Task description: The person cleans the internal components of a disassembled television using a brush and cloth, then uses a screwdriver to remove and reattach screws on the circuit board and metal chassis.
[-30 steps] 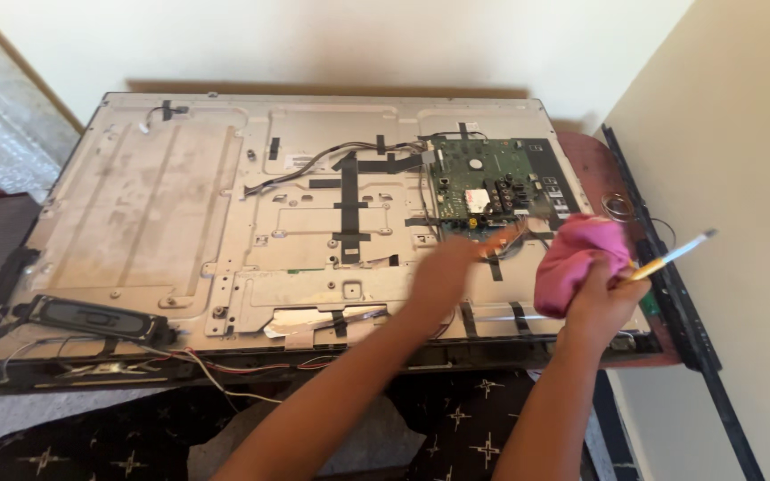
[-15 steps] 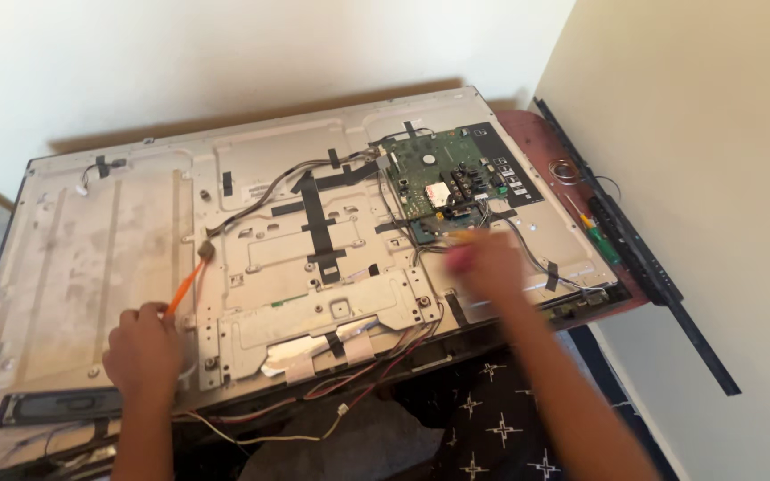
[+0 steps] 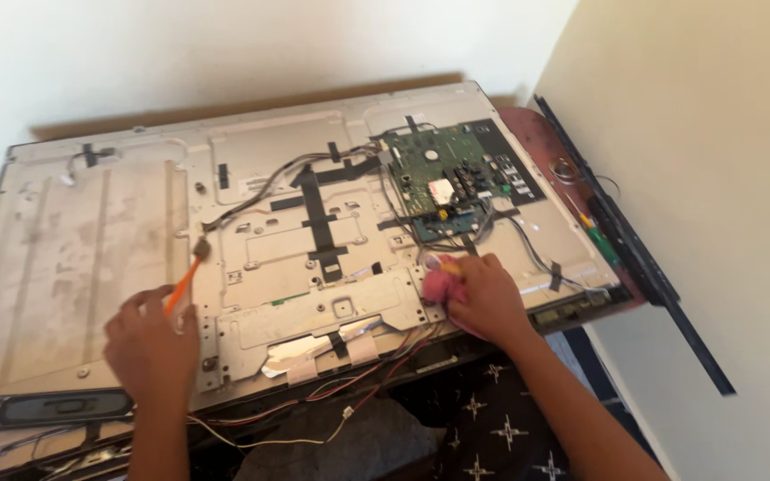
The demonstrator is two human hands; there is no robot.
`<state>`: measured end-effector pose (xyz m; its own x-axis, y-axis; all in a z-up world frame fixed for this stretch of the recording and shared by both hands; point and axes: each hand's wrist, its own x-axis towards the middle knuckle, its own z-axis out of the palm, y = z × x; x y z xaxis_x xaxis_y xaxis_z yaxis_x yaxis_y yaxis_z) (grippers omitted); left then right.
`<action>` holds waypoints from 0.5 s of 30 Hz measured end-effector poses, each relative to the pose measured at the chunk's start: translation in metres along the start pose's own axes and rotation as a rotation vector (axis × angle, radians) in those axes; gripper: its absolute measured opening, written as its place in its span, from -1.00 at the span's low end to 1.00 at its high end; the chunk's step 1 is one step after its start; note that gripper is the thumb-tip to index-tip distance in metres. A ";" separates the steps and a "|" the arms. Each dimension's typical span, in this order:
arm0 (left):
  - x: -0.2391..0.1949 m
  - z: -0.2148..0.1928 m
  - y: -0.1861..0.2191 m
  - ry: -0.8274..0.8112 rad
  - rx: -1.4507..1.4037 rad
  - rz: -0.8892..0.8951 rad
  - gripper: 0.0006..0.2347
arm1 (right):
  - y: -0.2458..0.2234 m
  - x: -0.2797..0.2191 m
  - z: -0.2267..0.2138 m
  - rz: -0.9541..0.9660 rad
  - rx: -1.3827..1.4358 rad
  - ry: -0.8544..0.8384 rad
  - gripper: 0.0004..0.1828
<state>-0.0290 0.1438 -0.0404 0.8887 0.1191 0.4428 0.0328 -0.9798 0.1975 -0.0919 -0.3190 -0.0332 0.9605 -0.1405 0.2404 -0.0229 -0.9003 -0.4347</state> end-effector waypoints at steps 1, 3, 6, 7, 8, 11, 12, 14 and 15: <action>-0.005 -0.007 0.007 0.002 -0.056 0.009 -0.65 | 0.002 0.001 -0.003 -0.089 0.011 -0.023 -0.50; -0.012 -0.021 0.014 -0.006 -0.133 0.008 -0.68 | 0.016 0.006 -0.013 -0.071 -0.090 -0.056 -0.45; -0.016 -0.042 0.018 -0.026 -0.207 -0.033 -0.70 | 0.057 0.021 -0.034 0.202 -0.358 -0.055 -0.43; -0.016 -0.049 0.017 -0.023 -0.234 -0.055 -0.70 | 0.072 0.025 -0.045 0.257 -0.397 -0.041 -0.39; -0.016 -0.055 0.017 -0.021 -0.262 -0.077 -0.70 | 0.086 0.026 -0.056 0.204 -0.479 0.007 -0.47; -0.016 -0.070 0.017 0.006 -0.247 -0.056 -0.72 | 0.109 0.028 -0.073 0.371 -0.625 0.082 -0.71; -0.018 -0.075 0.018 -0.012 -0.285 -0.051 -0.71 | 0.109 0.027 -0.075 0.399 -0.616 0.208 -0.63; -0.018 -0.079 0.030 -0.039 -0.373 -0.038 -0.70 | 0.102 0.030 -0.083 0.461 -0.588 0.470 -0.41; -0.020 -0.079 0.040 -0.032 -0.419 0.008 -0.71 | 0.091 0.034 -0.075 0.599 -0.015 0.435 -0.58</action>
<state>-0.0810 0.1151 0.0274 0.9021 0.1003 0.4197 -0.1570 -0.8297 0.5357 -0.0818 -0.4365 0.0010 0.5851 -0.7575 0.2895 -0.5155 -0.6230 -0.5883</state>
